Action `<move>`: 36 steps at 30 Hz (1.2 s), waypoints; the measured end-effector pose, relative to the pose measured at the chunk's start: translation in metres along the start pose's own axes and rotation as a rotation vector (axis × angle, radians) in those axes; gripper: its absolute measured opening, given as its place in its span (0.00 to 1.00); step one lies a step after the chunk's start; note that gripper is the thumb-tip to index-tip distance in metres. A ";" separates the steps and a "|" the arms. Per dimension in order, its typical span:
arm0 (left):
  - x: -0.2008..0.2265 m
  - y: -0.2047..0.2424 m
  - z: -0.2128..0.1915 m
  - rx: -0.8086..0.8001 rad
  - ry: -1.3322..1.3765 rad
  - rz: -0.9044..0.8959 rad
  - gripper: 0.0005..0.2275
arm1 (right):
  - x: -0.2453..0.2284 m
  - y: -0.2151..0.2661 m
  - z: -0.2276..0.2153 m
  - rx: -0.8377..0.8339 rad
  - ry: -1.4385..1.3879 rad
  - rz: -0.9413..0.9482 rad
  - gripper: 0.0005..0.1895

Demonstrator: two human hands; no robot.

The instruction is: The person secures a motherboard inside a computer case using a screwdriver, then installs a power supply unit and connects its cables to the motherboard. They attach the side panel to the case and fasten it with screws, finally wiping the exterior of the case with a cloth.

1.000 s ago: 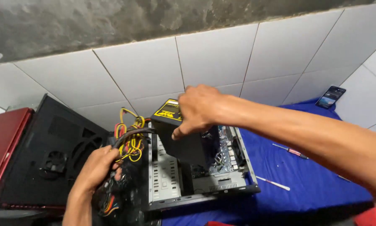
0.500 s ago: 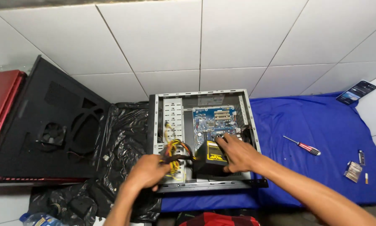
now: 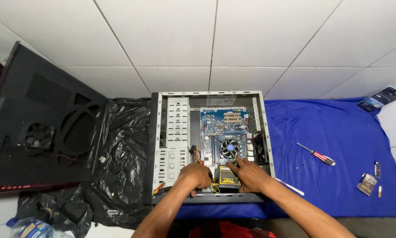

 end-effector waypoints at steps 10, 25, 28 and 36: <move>-0.012 0.033 -0.006 -0.233 0.024 -0.171 0.26 | 0.018 -0.026 0.037 -0.071 0.047 -0.192 0.64; 0.012 -0.013 0.032 -0.226 0.043 -0.062 0.14 | 0.039 0.010 0.034 -0.360 -0.268 0.040 0.42; 0.033 -0.032 0.049 -0.247 -0.002 0.042 0.12 | 0.077 0.011 0.079 -0.451 -0.207 0.178 0.30; 0.013 0.015 0.008 -0.098 -0.064 -0.112 0.13 | 0.036 -0.028 0.012 -0.145 -0.173 0.165 0.27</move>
Point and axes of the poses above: each hand's wrist, its own y-axis away from the middle knuckle, its own z-axis out of the palm, x = y × z, the point moved 9 cm from there along -y, towards the middle knuckle, and after that the axes turned 15 degrees about -z, right-handed, at the moved point
